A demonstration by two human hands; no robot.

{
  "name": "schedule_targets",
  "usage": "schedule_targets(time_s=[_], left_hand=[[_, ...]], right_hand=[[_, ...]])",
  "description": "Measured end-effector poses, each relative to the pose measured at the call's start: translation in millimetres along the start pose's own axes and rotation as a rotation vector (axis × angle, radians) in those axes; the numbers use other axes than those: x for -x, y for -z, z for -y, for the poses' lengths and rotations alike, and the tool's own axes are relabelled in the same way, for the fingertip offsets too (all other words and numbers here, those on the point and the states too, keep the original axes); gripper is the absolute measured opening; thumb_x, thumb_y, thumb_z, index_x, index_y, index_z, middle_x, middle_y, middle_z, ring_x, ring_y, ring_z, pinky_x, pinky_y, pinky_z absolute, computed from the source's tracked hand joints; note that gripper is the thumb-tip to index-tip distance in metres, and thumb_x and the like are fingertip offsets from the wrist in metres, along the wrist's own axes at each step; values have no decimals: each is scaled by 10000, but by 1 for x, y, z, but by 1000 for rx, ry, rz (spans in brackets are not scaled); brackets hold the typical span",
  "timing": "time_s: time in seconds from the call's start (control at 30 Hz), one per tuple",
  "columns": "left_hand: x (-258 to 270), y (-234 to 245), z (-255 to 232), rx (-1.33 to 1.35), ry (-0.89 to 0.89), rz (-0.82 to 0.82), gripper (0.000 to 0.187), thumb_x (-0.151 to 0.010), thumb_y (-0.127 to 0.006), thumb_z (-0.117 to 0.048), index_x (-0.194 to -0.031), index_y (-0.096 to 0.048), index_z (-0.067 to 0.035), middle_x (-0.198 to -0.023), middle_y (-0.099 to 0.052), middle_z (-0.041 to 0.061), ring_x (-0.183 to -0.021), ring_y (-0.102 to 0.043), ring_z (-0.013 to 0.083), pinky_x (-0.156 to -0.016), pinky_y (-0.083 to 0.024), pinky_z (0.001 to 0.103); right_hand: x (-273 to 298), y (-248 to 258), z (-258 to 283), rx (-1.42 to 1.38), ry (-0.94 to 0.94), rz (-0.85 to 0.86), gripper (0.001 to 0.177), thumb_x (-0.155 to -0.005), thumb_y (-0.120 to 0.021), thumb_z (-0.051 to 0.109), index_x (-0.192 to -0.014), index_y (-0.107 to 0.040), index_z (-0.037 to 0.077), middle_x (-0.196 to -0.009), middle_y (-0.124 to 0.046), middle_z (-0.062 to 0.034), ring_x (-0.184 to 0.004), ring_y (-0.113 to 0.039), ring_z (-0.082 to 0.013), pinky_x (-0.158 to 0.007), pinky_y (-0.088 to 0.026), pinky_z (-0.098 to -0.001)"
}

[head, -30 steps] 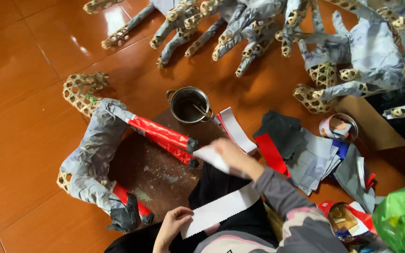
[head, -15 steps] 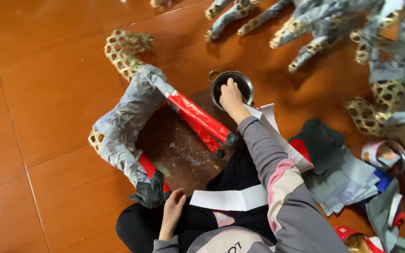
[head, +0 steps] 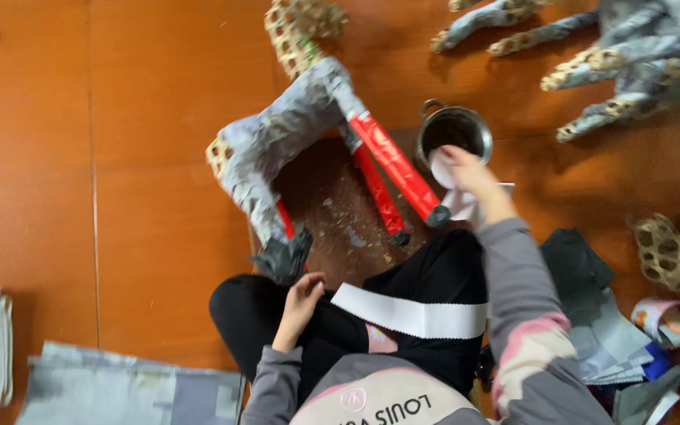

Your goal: Decorating a paper-mache giraffe model by cutting and applying colored paper strips.

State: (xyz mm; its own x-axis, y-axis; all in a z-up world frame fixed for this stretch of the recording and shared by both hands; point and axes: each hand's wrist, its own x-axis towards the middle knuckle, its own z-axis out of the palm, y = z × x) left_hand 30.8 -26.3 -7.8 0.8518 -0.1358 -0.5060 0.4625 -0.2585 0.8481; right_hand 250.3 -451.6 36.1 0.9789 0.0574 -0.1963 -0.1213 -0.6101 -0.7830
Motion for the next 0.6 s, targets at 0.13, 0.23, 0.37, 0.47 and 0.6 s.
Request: schedule_targets(time_s=[0.13,0.23,0.37,0.47,0.6], left_hand=[[9,4,25,485,-33,-240,196,-905,-621,-9,-1081,-665,64,-937,-704,225,-843,-684,262,-762,-585,377],[24,18,18,617,13,-363,154,-909,-615,9,-1051,-639,65,-897,-693,232,-792,-700,280,-713,-611,394],[38,24,-5,701,-38,-534,117,-937,-595,-18,-1032,-566,44,-886,-662,195,-791,-692,248,-711,-623,368],[56,19,-23,534,-203,-712,101,-906,-629,-35,-1006,-639,-47,-864,-636,68,-812,-624,125,-724,-553,265],[68,18,-73,553,-348,-693,282,-1042,-425,-154,-1114,-674,-42,-1138,-629,126,-1081,-596,207,-939,-497,360]], right_hand=[[75,45,128,-19,-85,-86,515,-918,-423,-18,-1427,-463,42,-1393,-474,-263,-1326,-401,-364,-1125,-312,-457],[121,16,187,45,30,-171,469,-975,-436,-24,-1443,-441,10,-1389,-464,-284,-1318,-414,-354,-1105,-332,-447],[162,-104,214,-252,441,-243,480,-1031,-333,198,-1447,-406,-29,-1372,-508,-278,-1291,-486,-358,-1075,-426,-464],[177,-225,186,-886,505,-124,415,-1017,-421,49,-1429,-402,1,-1520,-359,-188,-1378,-400,-327,-1148,-391,-440],[156,-260,207,-42,925,-260,346,-924,-593,-6,-1222,-692,140,-1410,-556,-102,-1371,-431,-324,-1148,-287,-498]])
